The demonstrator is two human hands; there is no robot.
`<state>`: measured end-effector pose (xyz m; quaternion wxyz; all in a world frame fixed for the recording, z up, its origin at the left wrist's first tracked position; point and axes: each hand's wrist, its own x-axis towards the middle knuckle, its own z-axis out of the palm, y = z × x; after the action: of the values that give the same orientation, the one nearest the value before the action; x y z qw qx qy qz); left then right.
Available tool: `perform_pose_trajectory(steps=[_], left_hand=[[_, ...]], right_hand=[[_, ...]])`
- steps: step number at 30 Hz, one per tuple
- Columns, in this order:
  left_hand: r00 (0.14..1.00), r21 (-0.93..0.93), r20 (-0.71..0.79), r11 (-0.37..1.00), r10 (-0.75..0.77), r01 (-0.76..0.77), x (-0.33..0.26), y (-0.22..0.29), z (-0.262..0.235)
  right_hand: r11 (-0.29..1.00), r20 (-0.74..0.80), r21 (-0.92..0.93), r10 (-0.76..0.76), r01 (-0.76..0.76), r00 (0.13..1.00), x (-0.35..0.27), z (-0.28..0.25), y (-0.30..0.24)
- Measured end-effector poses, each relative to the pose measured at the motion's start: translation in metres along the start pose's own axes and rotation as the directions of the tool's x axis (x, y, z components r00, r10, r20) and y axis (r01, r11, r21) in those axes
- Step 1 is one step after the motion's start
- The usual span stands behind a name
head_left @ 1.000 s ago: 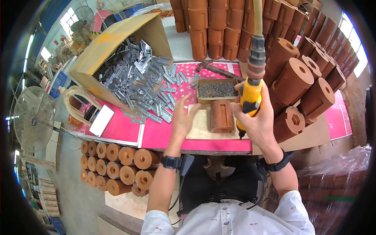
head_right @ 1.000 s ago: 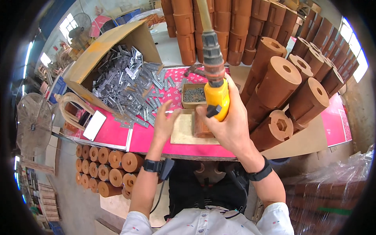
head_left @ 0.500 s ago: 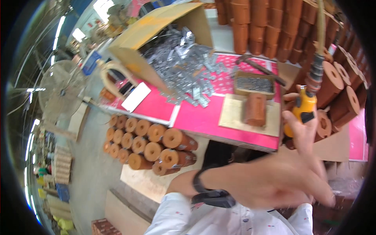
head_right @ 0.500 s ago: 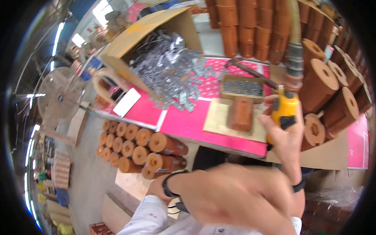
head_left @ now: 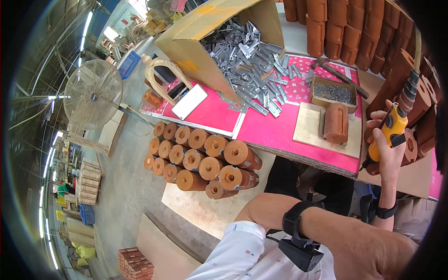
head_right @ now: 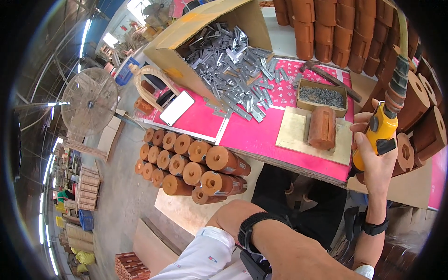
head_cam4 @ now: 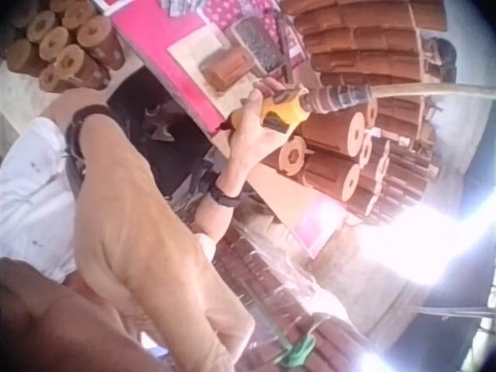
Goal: Use a pneumatic screwdriver to attach metal plates to cylindrical wooden blocks.
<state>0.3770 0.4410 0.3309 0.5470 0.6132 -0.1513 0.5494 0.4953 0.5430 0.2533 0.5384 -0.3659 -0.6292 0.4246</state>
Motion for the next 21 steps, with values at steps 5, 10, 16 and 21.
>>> perform_pose_trajectory(steps=[5, 10, 16, 21], left_hand=[[0.999, 0.035, 0.021, 0.999, 0.028, -0.029, 0.000, -0.003, 0.000], [0.966, 0.217, -0.200, 0.954, -0.163, 0.206, -0.012, -0.003, -0.030], [0.558, 0.552, -0.830, 0.147, -0.004, 0.821, -0.103, -0.023, -0.194], [0.586, 0.471, -0.805, -0.495, 0.099, 0.730, -0.148, -0.017, -0.286]], right_hand=[[1.000, -0.001, 0.014, 0.027, -0.027, 1.000, 0.000, -0.003, -0.003], [0.991, 0.034, 0.120, 0.060, -0.063, 0.998, -0.003, -0.014, 0.001], [0.994, -0.018, 0.060, 0.092, -0.090, 0.996, -0.003, -0.017, 0.000], [0.992, -0.007, 0.105, 0.074, -0.073, 0.997, -0.003, -0.022, 0.004]])
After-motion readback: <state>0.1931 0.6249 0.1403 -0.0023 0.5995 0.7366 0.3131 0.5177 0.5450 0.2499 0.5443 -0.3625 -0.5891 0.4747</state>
